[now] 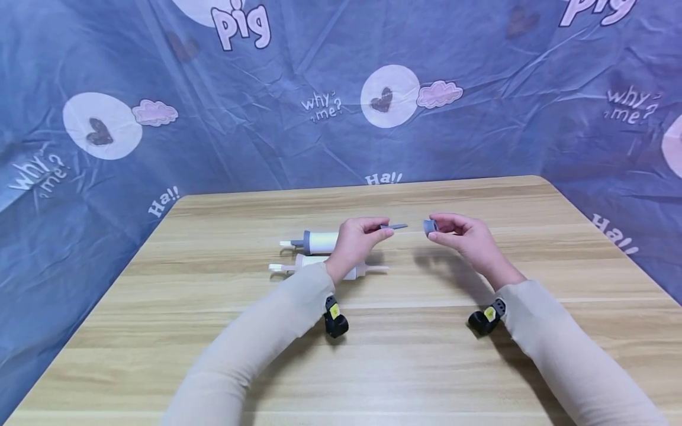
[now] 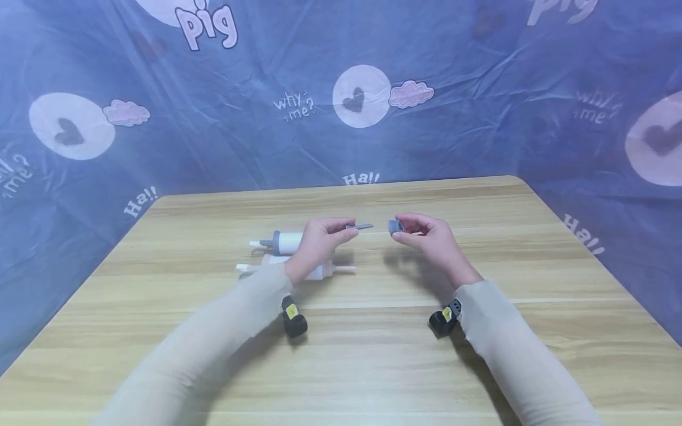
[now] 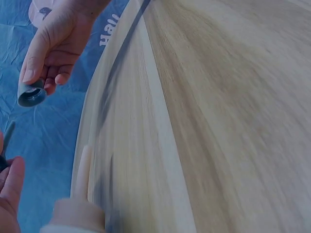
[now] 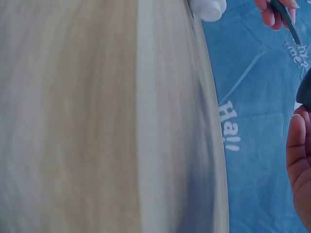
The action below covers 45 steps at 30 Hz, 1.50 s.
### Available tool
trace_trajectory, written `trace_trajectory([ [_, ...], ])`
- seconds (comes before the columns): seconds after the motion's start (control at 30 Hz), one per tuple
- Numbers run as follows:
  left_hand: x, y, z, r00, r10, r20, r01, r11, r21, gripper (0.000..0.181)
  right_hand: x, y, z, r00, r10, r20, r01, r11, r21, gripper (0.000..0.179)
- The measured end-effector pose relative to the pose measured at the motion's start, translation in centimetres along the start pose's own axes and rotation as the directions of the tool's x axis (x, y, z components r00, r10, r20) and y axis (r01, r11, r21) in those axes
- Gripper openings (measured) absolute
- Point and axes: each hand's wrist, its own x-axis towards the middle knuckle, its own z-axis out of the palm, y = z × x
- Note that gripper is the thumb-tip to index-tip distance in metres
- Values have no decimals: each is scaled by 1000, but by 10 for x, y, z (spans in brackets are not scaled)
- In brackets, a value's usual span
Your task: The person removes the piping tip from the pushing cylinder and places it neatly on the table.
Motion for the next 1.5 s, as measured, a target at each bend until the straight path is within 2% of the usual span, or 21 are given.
trace_trajectory([
  [0.2, 4, 6, 12, 999, 0, 36, -3, 996, 90, 30, 2, 5, -7, 999, 35, -10, -35, 998, -50, 51],
  [0.43, 10, 13, 26, 997, -65, 41, 57, 983, 175, 29, 5, 11, -16, 998, 53, -24, -55, 994, -98, 50],
  [0.6, 15, 17, 36, 996, -76, 43, 65, 976, 208, 30, 8, 16, -21, 997, 80, -21, -82, 989, -123, 50],
  [0.7, 18, 18, 42, 996, -90, 21, 83, 973, 215, 30, 9, 19, -24, 995, 95, -15, -96, 982, -162, 50],
  [0.77, 19, 19, 47, 993, -117, -9, 116, 972, 207, 29, 9, 20, -26, 994, 105, -8, -105, 978, -180, 51],
  [0.9, 21, 21, 59, 982, -176, -62, 184, 968, 168, 27, 8, 23, -31, 991, 136, 4, -132, 971, -201, 51],
  [1.0, 22, 22, 68, 976, -203, -72, 212, 965, 153, 27, 9, 25, -33, 987, 161, 16, -154, 966, -206, 51],
  [1.23, 25, 15, 88, 967, -225, -121, 246, 947, 204, 26, 8, 31, -40, 970, 234, 70, -215, 953, -215, 52],
  [1.5, 24, 6, 101, 963, -225, -147, 252, 946, 203, 27, 7, 37, -43, 964, 257, 63, -236, 943, -237, 53],
])
